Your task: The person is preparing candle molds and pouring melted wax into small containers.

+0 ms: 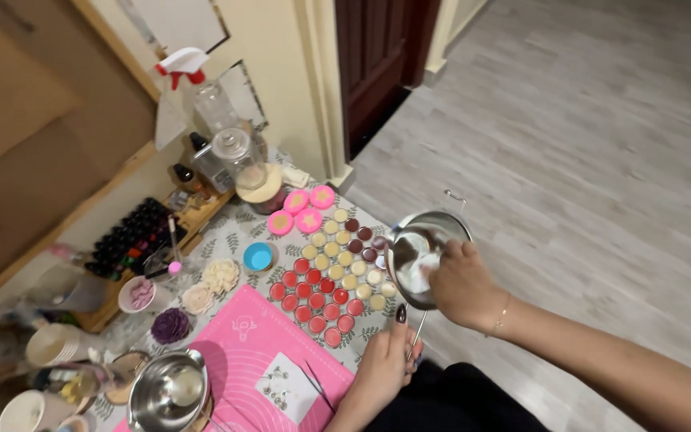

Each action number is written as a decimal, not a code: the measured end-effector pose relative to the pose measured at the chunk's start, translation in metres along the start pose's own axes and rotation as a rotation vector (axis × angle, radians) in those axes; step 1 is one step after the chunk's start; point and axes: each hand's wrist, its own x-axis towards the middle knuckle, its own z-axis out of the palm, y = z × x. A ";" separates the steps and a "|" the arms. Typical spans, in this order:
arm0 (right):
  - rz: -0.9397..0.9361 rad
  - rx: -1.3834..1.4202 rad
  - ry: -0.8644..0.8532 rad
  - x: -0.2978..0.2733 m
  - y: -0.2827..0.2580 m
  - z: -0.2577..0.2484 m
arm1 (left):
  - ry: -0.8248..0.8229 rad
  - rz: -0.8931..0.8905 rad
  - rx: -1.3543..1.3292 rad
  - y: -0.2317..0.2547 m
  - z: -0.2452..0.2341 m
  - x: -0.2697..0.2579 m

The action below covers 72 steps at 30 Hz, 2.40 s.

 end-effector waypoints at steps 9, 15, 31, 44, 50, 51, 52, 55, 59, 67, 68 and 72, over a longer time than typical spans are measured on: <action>-0.197 0.074 0.215 0.031 0.038 -0.012 | 0.176 0.066 -0.127 0.010 0.029 0.037; -0.260 0.024 -0.030 0.049 0.091 -0.018 | 0.264 0.083 -0.187 0.023 0.073 0.064; -0.281 0.370 -0.010 0.040 0.160 -0.031 | 0.233 0.054 -0.316 0.036 0.146 0.107; -0.093 -0.318 0.064 0.035 0.151 -0.016 | 0.273 0.023 -0.044 0.060 0.124 0.104; -0.388 0.093 -0.288 0.060 0.172 0.016 | 0.283 0.024 -0.037 0.041 0.128 0.114; -0.415 0.383 -0.134 0.078 0.177 0.048 | 0.271 -0.001 -0.053 0.041 0.126 0.114; -0.412 0.383 -0.133 0.072 0.174 0.035 | 0.269 0.000 -0.051 0.045 0.123 0.115; -0.099 0.052 0.108 0.058 0.161 0.010 | 0.293 0.036 0.031 0.048 0.117 0.113; -0.204 0.108 -0.168 0.057 0.160 -0.007 | 0.388 0.129 0.275 0.060 0.110 0.117; -0.395 1.009 -0.245 0.075 0.186 0.030 | 0.407 0.119 0.437 0.065 0.104 0.119; -0.363 1.208 -0.260 0.075 0.186 0.038 | 0.408 0.118 0.433 0.066 0.104 0.119; -0.208 1.580 -0.187 0.066 0.178 0.044 | 0.420 0.107 0.453 0.070 0.105 0.122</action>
